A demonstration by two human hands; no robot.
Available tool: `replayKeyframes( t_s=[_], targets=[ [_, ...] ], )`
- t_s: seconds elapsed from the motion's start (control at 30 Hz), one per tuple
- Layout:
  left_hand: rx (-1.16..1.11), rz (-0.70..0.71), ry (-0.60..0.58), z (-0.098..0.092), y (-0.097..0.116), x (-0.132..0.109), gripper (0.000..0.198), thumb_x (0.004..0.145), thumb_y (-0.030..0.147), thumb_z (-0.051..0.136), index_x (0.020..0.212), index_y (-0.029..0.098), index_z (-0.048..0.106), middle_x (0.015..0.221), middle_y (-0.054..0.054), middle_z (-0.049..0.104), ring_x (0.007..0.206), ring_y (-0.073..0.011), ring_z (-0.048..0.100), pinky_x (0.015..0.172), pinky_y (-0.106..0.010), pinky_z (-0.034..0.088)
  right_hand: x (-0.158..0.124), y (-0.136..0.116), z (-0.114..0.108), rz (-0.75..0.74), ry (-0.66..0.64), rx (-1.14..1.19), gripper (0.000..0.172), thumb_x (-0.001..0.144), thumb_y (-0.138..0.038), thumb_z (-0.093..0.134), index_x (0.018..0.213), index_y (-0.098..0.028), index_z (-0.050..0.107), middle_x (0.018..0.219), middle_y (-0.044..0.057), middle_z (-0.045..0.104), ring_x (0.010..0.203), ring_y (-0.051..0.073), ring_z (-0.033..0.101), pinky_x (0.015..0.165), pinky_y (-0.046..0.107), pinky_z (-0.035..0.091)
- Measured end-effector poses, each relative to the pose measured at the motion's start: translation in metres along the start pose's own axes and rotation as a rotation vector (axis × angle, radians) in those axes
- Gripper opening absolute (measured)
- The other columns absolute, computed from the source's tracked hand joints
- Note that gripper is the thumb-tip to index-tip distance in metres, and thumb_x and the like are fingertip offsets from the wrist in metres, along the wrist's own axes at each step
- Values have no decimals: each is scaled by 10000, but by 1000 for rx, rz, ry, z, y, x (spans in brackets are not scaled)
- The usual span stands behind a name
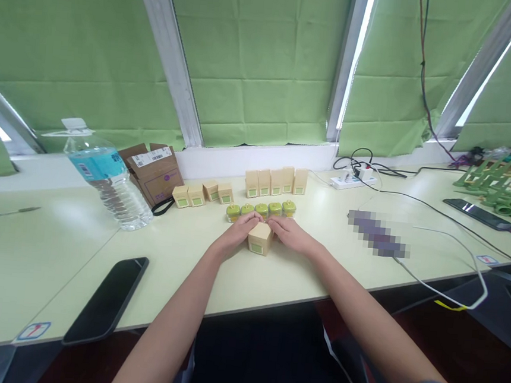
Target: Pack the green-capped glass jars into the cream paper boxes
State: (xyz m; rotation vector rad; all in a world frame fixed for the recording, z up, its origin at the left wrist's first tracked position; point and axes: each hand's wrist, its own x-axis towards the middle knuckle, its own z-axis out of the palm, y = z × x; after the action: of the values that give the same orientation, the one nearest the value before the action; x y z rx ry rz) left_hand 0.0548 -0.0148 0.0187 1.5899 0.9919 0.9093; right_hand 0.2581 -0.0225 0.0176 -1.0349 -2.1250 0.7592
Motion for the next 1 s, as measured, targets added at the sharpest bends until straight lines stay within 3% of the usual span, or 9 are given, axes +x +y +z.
replayKeyframes(
  t_s=[0.13,0.27,0.4,0.53,0.7,0.87,1.0],
  targets=[
    [100,112,-24,-1,10,-5,375,910,563,595,1010,210,673,1003,-58,656,925,-210,602,815,-323,432,1,2,-1,0,59,-39,387,1054,-401,372,761,-218,547,731,2,619,704,178,577,687,299,397],
    [276,157,-80,-6,15,-7,431,788,481,778,1143,251,693,1202,-94,687,1138,-279,610,932,-375,426,1,1,-3,12,97,-55,400,1054,-365,382,734,-213,569,742,11,665,725,178,601,704,294,398],
    [365,135,-139,-9,18,-10,558,686,439,864,1193,281,694,1286,-80,671,1101,-282,620,920,-390,447,0,-1,-6,12,119,-52,442,1058,-362,364,714,-205,592,736,16,674,713,169,601,714,290,405],
    [440,135,-131,-10,23,-14,517,712,454,841,1185,293,708,1276,-49,677,1107,-263,610,955,-391,448,1,0,-6,11,149,-17,470,1063,-390,342,726,-200,607,746,16,679,714,158,599,713,279,414],
    [345,164,12,-19,26,-10,494,731,513,814,1131,239,722,1200,-71,691,1031,-241,640,901,-357,494,2,3,-5,1,155,43,500,1073,-441,309,812,-199,660,746,15,687,706,155,614,708,275,434],
    [249,226,254,-45,37,10,583,736,595,772,1155,194,705,1062,-81,693,940,-221,664,821,-321,521,1,1,-3,-5,150,64,522,1075,-460,308,828,-190,680,736,22,693,714,159,638,721,281,448],
    [383,237,419,-71,50,39,665,720,613,772,1237,202,691,1175,-107,694,1092,-256,643,912,-345,514,0,0,-3,-11,122,50,528,1077,-470,306,831,-189,679,747,23,701,716,159,632,719,279,445]
  ],
)
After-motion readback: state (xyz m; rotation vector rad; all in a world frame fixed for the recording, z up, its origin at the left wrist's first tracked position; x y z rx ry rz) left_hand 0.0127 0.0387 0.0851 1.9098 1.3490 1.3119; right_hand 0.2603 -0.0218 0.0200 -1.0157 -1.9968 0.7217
